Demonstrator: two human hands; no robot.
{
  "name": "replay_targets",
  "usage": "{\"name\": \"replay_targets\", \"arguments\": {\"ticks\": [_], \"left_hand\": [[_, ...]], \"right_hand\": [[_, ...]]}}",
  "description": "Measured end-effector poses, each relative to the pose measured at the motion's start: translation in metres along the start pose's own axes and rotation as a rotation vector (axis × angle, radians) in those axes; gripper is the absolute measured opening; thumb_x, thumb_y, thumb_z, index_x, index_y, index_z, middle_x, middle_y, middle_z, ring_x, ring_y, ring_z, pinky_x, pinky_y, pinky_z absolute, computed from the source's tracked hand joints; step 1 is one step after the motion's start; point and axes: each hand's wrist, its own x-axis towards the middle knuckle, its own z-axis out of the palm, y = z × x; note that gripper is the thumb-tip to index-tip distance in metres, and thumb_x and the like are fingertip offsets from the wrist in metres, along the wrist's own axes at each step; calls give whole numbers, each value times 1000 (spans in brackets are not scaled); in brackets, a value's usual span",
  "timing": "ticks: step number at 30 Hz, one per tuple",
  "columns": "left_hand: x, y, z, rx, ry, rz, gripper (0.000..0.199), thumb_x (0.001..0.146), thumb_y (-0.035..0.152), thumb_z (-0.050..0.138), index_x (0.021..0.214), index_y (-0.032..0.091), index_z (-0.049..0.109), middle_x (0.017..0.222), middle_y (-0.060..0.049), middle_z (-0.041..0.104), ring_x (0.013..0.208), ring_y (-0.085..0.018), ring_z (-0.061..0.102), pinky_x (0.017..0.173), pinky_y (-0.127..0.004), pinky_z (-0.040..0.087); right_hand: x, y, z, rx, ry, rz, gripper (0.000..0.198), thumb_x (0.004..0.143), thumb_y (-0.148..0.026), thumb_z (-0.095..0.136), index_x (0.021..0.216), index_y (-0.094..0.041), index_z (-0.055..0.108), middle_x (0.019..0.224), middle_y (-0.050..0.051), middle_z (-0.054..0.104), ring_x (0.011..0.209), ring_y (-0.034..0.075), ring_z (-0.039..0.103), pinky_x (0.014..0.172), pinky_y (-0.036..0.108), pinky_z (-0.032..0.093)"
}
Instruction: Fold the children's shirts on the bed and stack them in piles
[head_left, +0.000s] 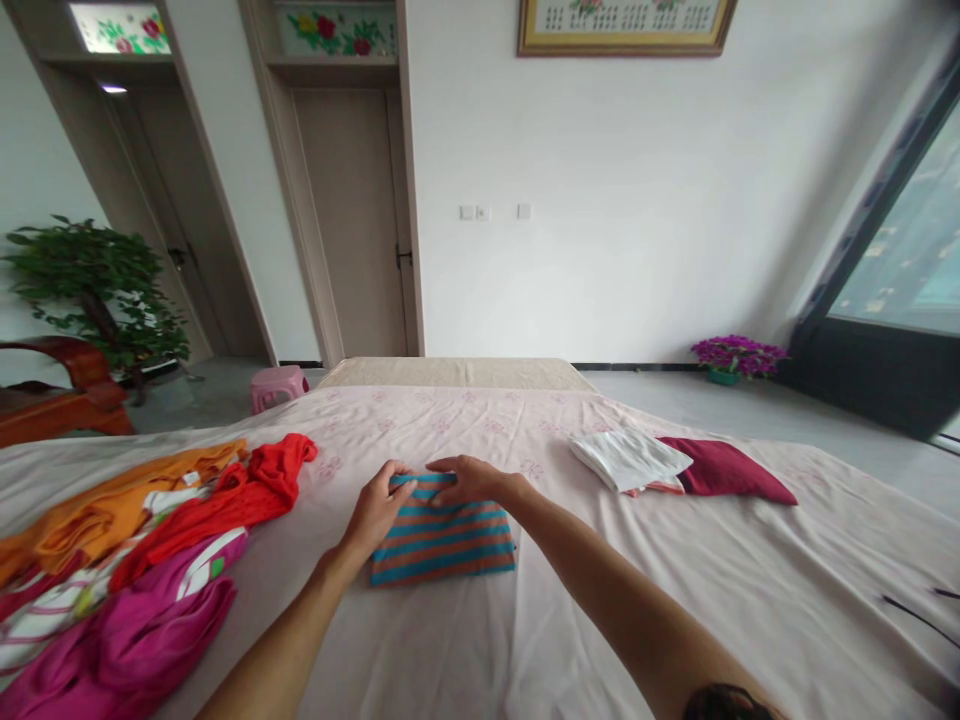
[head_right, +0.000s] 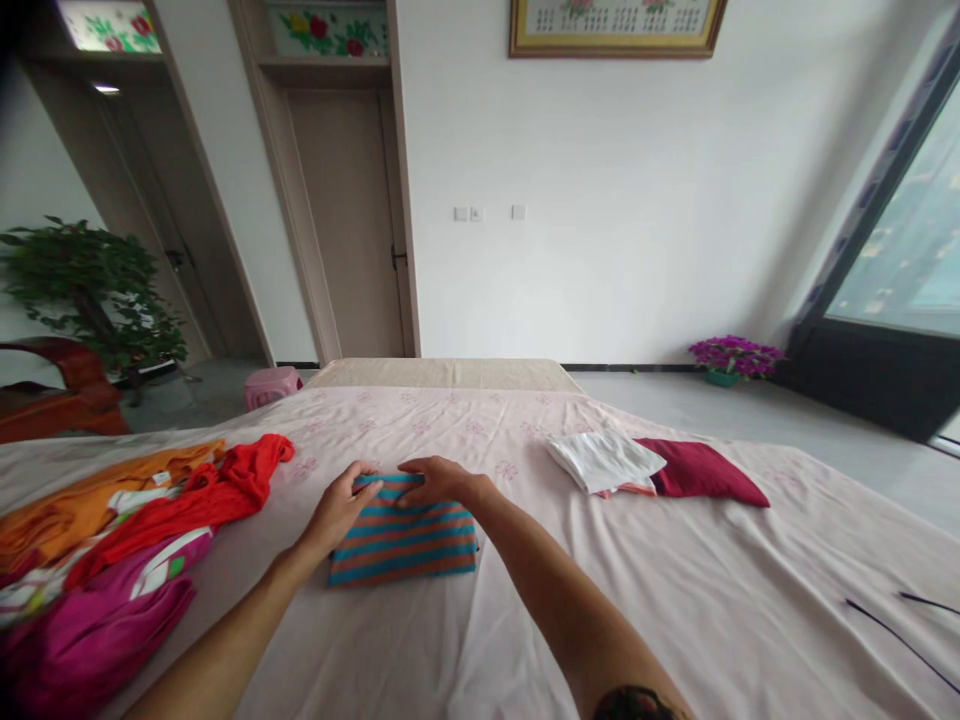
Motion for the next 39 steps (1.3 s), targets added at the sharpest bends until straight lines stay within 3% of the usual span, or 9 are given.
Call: {"name": "replay_targets", "arguments": {"ticks": [6, 9, 14, 18, 24, 28, 33, 36, 39], "left_hand": [[2, 28, -10, -249, -115, -21, 35, 79, 47, 63, 100, 20, 56, 92, -3, 70, 83, -21, 69, 74, -31, 56], [3, 40, -6, -266, -139, -31, 39, 78, 51, 65, 101, 20, 57, 92, -3, 71, 81, -21, 69, 72, -31, 56], [-3, 50, 7, -286, -61, -60, 51, 79, 58, 62, 112, 19, 58, 105, -8, 71, 87, -22, 70, 77, -34, 57], [-15, 20, 12, -276, 73, -107, 61, 78, 62, 58, 119, 17, 55, 112, -12, 68, 95, -25, 70, 84, -40, 57], [-32, -50, 17, -72, 138, -194, 59, 71, 60, 59, 115, 22, 56, 108, -9, 70, 98, -28, 69, 87, -42, 56], [-37, -58, 22, -10, 141, -205, 53, 71, 55, 54, 112, 22, 57, 105, -7, 71, 100, -26, 68, 91, -40, 54], [-40, -43, 23, 30, 130, -188, 48, 67, 54, 53, 104, 23, 60, 102, -7, 72, 97, -26, 69, 91, -39, 54], [-41, -39, 22, 20, 137, -189, 46, 66, 54, 54, 101, 24, 61, 101, -7, 73, 96, -26, 69, 90, -39, 55], [-41, -43, 22, 33, 119, -186, 46, 68, 53, 54, 102, 24, 61, 105, -7, 72, 99, -26, 68, 93, -40, 54]], "right_hand": [[-7, -12, -18, 256, -189, 39, 44, 78, -45, 70, 113, -18, 69, 95, -1, 72, 85, 17, 65, 73, 21, 49], [-26, -19, -26, 300, -251, 151, 40, 71, -40, 78, 103, -17, 72, 84, -3, 71, 76, 14, 63, 69, 21, 49], [-75, -22, -34, 691, -215, 273, 37, 69, -39, 78, 100, -18, 73, 79, -3, 71, 65, 13, 63, 67, 24, 53], [-119, -15, -52, 941, 57, 436, 33, 68, -39, 77, 91, -15, 72, 76, 1, 71, 64, 17, 65, 70, 32, 56], [-165, 23, -112, 1100, 1007, 378, 34, 80, -34, 61, 110, -19, 63, 93, 4, 72, 82, 19, 68, 76, 33, 58], [-187, 78, -123, 1055, 1403, 521, 40, 78, -21, 54, 118, -24, 56, 97, 1, 68, 78, 15, 66, 70, 28, 57], [-213, 135, -89, 993, 1517, 850, 40, 71, -12, 56, 111, -21, 54, 79, -1, 58, 67, 15, 60, 59, 28, 55], [-220, 150, -83, 1004, 1497, 838, 40, 70, -11, 55, 109, -20, 51, 74, -3, 54, 62, 14, 58, 56, 28, 53], [-220, 157, -91, 976, 1468, 682, 43, 70, -11, 52, 111, -21, 48, 76, -4, 55, 62, 12, 58, 59, 25, 53]]}}
